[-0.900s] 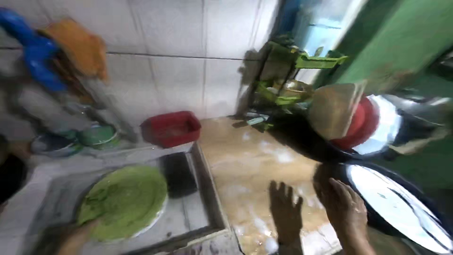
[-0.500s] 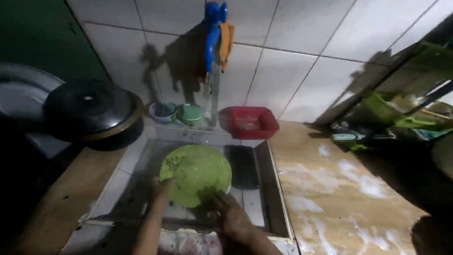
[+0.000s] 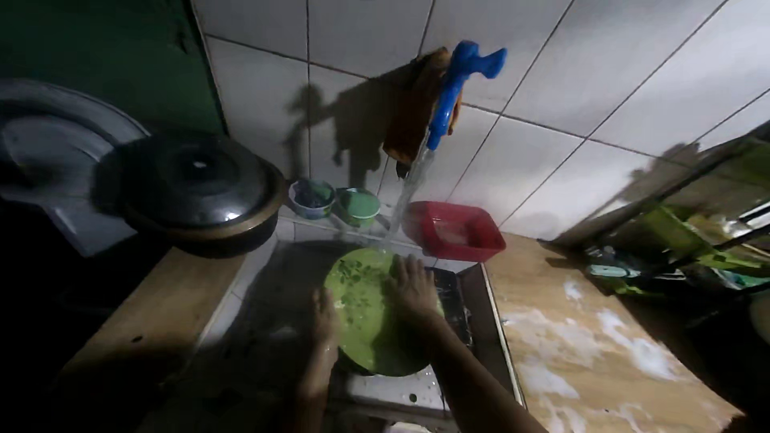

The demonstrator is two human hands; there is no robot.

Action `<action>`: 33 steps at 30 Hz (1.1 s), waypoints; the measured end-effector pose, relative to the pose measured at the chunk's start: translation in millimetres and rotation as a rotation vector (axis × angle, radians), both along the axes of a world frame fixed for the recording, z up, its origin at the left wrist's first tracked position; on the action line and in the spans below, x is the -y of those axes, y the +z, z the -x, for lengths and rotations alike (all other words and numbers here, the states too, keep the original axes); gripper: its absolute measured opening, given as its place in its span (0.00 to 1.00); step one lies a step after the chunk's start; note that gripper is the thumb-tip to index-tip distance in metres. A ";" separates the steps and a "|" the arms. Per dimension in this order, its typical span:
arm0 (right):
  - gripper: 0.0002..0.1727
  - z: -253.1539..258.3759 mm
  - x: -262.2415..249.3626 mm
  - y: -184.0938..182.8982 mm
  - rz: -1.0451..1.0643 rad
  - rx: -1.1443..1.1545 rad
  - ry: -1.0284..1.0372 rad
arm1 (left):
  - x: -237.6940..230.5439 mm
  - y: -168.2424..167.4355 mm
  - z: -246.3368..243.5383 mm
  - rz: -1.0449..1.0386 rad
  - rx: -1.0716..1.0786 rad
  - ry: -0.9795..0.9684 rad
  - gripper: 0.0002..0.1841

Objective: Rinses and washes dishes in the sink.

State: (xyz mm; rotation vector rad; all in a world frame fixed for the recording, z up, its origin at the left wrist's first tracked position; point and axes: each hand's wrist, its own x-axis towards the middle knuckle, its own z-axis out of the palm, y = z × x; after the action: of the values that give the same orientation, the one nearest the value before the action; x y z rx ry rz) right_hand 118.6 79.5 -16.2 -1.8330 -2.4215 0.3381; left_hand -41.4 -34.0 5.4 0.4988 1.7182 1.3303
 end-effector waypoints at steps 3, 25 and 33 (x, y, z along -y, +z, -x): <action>0.36 38.9 5.9 8.5 -0.077 -0.114 0.180 | -11.2 10.5 -8.5 0.002 0.068 -0.042 0.31; 0.19 -0.4 27.1 91.9 0.449 -1.868 -0.258 | -72.3 48.6 -61.1 -0.711 -0.783 -0.703 0.25; 0.20 8.1 40.1 99.5 0.497 -1.843 -0.391 | -145.4 78.9 1.3 -0.263 -0.823 -0.438 0.26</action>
State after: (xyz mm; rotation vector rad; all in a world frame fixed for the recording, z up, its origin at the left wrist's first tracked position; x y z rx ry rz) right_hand 110.5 39.4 83.3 -0.9304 -0.6868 1.6453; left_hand -42.8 111.4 84.3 1.6488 1.8877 1.0863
